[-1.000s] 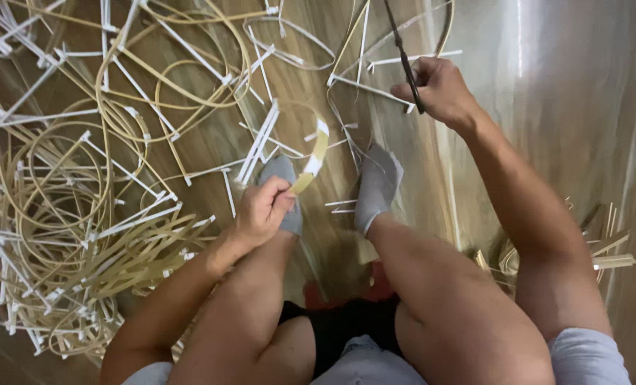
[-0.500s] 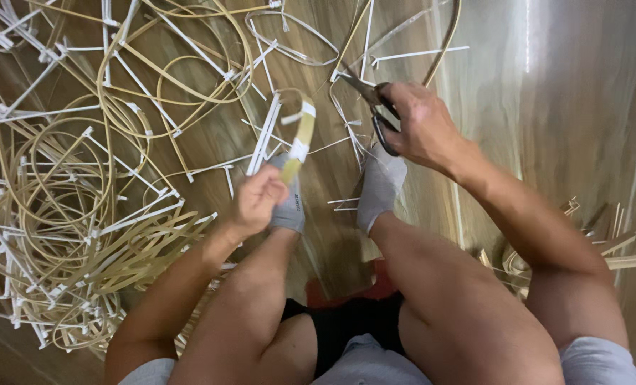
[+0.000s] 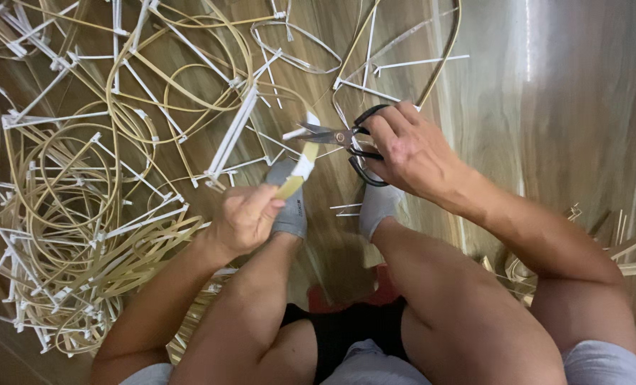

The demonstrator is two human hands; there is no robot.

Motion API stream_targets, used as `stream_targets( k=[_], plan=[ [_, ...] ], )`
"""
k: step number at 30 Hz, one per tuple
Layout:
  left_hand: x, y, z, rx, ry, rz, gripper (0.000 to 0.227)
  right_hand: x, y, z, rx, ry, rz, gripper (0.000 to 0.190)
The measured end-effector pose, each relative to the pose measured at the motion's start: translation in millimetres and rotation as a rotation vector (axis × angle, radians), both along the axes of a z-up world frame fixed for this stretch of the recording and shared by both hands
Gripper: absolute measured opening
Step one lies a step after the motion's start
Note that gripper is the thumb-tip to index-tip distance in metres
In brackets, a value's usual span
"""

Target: The person assembles a frame by wrapping tape around curved bamboo strips and using scissors to cut the excess material.

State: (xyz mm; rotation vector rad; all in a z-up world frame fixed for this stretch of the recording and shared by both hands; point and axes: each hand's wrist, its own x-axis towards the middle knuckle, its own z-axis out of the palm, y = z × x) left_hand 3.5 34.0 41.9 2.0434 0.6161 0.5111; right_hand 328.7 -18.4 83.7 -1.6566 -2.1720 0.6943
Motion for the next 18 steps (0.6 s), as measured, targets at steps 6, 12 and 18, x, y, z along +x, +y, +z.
stream_targets(
  k=[6,12,18],
  plan=[
    [15,14,58,0.181,0.027,-0.026,0.008,4,-7,10,-0.027,-0.016,-0.015,0.048],
    [21,17,69,0.279,0.161,-0.052,0.01,8,-9,11,0.019,-0.064,-0.032,0.049],
    [25,18,84,0.498,0.315,-0.069,0.013,6,-11,-6,0.012,-0.093,-0.073,0.047]
  ],
)
